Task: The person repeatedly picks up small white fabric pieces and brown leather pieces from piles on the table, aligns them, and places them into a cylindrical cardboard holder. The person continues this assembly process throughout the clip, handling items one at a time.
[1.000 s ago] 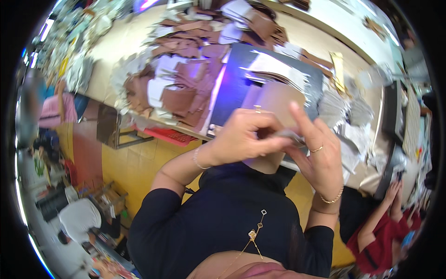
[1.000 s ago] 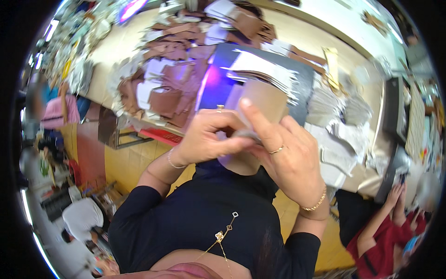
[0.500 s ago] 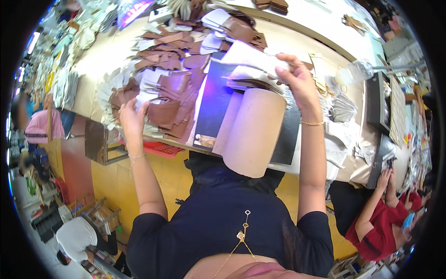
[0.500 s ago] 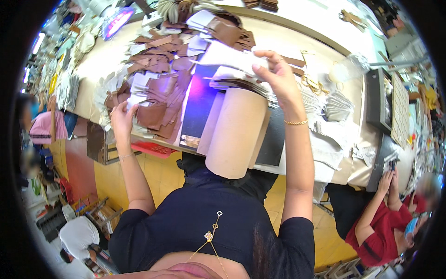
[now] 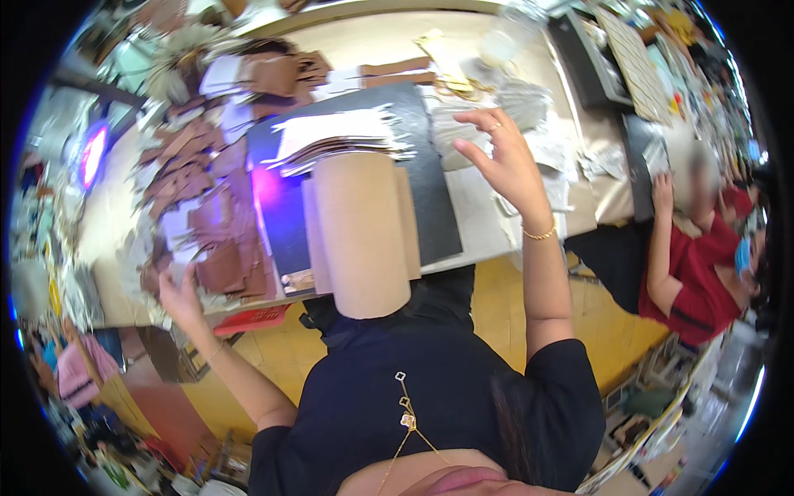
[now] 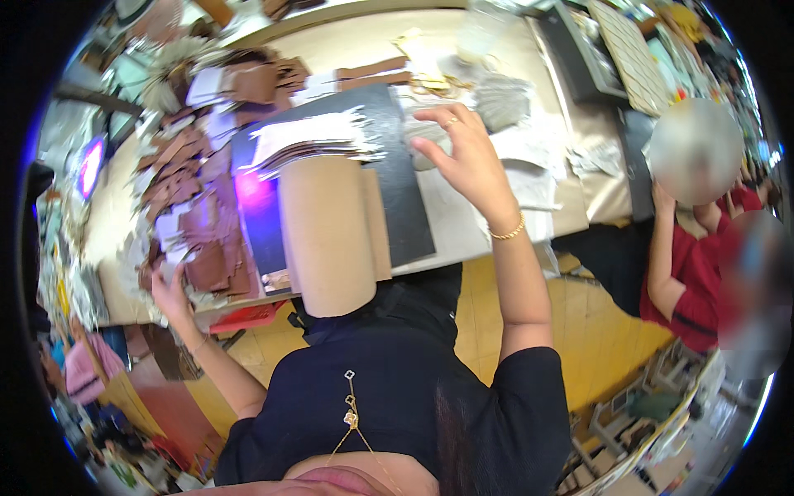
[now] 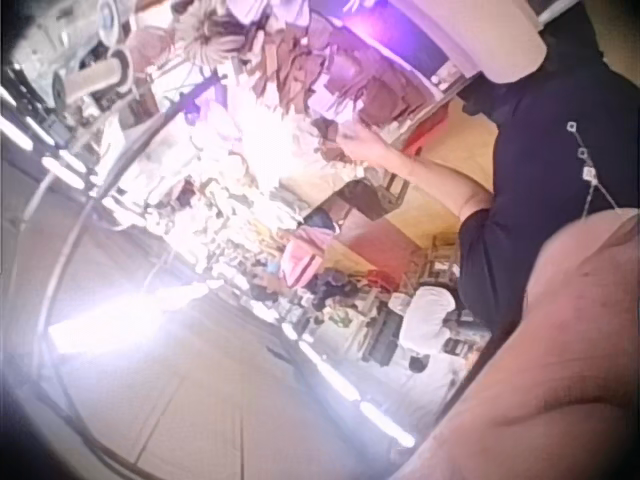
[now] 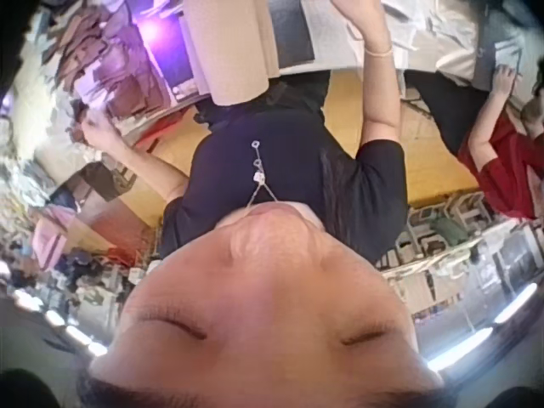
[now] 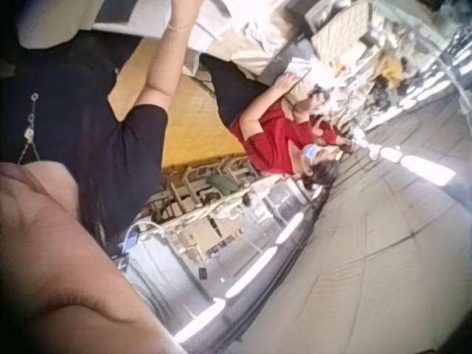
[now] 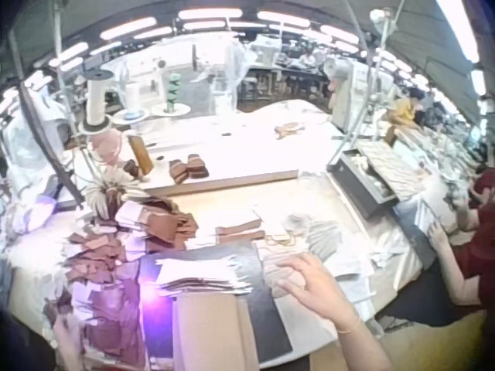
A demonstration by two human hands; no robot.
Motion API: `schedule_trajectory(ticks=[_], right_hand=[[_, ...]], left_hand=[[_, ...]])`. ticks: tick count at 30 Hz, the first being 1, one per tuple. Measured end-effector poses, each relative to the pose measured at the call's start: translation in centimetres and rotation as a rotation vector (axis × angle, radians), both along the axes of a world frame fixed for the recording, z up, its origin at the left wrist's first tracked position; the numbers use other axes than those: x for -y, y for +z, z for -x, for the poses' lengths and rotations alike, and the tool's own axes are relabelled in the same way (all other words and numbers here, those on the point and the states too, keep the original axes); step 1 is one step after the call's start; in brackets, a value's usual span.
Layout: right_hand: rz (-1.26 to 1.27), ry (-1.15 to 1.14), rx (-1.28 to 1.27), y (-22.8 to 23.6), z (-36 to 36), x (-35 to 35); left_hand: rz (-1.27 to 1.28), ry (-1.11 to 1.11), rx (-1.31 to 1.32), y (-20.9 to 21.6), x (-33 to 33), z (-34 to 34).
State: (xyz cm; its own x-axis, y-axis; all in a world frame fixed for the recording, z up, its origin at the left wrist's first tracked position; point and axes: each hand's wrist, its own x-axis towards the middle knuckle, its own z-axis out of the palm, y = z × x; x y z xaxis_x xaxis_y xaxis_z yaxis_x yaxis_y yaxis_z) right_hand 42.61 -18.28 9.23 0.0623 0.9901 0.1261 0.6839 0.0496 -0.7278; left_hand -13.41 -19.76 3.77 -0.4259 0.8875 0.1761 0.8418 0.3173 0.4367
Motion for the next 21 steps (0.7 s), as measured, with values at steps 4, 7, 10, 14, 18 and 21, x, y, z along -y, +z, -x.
schedule_trajectory(ticks=[4, 7, 10, 14, 18, 21], right_hand=[[0.177, -0.076, 0.381, -0.3, -6.9, 5.6], [0.151, -0.078, 0.563, -2.3, -9.1, 8.4], [0.083, -0.074, 0.666, -4.0, -9.8, 10.1], [-0.080, -0.052, 0.881, -4.7, -10.0, 10.9], [-0.092, -0.051, 0.927, -4.5, -8.9, 10.7], [-0.003, -0.025, 0.941, -4.2, -8.3, 10.6]], left_hand=[[0.111, -0.009, 0.449, 1.2, 0.4, 0.4], [0.174, 0.102, 0.792, 3.2, 1.1, -0.9], [0.180, 0.012, 0.847, 5.7, 2.5, -3.3], [0.087, 0.014, 1.018, 9.3, 2.7, -6.5], [0.056, -0.338, 1.263, 11.9, 2.3, -11.3], [0.036, -0.569, 1.449, 12.0, 2.9, -17.0]])
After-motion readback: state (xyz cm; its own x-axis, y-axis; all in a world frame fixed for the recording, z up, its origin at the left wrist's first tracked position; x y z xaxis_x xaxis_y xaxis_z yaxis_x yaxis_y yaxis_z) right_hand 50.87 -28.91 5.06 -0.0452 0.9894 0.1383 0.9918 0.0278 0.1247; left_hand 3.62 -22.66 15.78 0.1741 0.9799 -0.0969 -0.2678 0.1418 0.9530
